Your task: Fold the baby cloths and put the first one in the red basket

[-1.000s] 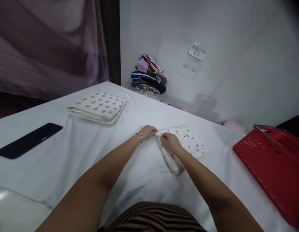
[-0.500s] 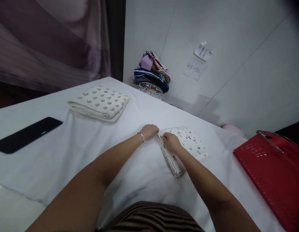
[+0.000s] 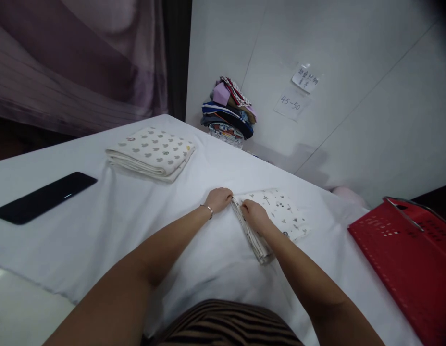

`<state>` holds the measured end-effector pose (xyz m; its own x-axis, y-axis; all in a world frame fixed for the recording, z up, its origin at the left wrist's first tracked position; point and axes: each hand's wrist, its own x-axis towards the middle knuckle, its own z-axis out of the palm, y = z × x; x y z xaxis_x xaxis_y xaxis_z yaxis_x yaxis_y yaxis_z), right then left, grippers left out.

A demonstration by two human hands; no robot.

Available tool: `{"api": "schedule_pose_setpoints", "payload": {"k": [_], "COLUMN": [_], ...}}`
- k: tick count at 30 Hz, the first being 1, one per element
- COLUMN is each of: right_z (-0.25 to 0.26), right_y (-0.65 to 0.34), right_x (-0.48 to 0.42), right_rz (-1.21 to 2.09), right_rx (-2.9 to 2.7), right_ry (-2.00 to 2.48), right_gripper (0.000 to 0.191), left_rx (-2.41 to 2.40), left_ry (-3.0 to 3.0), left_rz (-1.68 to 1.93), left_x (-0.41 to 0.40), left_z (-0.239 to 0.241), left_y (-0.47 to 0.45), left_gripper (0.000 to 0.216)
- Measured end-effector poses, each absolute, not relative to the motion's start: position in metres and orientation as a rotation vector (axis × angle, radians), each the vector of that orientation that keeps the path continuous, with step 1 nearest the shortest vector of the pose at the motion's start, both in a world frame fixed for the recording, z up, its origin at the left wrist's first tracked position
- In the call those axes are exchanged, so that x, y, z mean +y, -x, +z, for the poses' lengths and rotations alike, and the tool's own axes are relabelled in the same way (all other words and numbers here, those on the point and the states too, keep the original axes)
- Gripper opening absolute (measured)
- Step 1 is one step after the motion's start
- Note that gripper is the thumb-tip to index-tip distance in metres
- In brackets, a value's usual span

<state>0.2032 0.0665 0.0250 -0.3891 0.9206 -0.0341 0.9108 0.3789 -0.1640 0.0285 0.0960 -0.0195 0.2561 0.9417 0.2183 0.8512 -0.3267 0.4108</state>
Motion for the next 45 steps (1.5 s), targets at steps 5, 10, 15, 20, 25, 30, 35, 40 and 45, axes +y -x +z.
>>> {"api": "schedule_pose_setpoints", "payload": {"k": [5, 10, 15, 20, 25, 30, 35, 40, 45], "right_z": [0.026, 0.028, 0.025, 0.022, 0.022, 0.027, 0.027, 0.016, 0.0], "right_y": [-0.202, -0.198, -0.196, -0.199, -0.204, -0.213, -0.232, -0.26, -0.28], "right_x": [0.063, 0.06, 0.058, 0.056, 0.051, 0.039, 0.018, -0.009, -0.032], "right_rz": [0.147, 0.135, 0.165, 0.215, 0.248, 0.237, 0.278, 0.345, 0.31], "right_rx": [-2.596, -2.623, -2.637, -2.568, -2.54, -2.571, -2.574, -2.57, -2.535], "right_ry": [1.726, 1.633, 1.638, 1.655, 1.724, 1.7, 1.703, 1.425, 1.285], "right_gripper": [0.021, 0.019, 0.019, 0.014, 0.017, 0.022, 0.036, 0.05, 0.057], "left_rx": [1.695, 1.708, 1.671, 1.56, 1.375, 1.45, 1.556, 1.617, 1.631], "left_ry": [-2.263, -2.266, -2.275, -2.312, -2.327, -2.326, -2.313, -2.313, -2.313], "left_rz": [0.637, 0.614, 0.621, 0.652, 0.645, 0.634, 0.656, 0.641, 0.615], "left_x": [0.091, 0.089, 0.09, 0.088, 0.09, 0.092, 0.088, 0.088, 0.089], "left_z": [-0.02, -0.019, -0.02, -0.02, -0.017, -0.017, -0.02, -0.02, -0.017], "left_y": [-0.028, -0.029, -0.027, -0.024, -0.023, -0.029, -0.035, -0.037, -0.037], "left_gripper": [0.023, 0.023, 0.024, 0.031, 0.037, 0.023, 0.017, 0.011, 0.013]}}
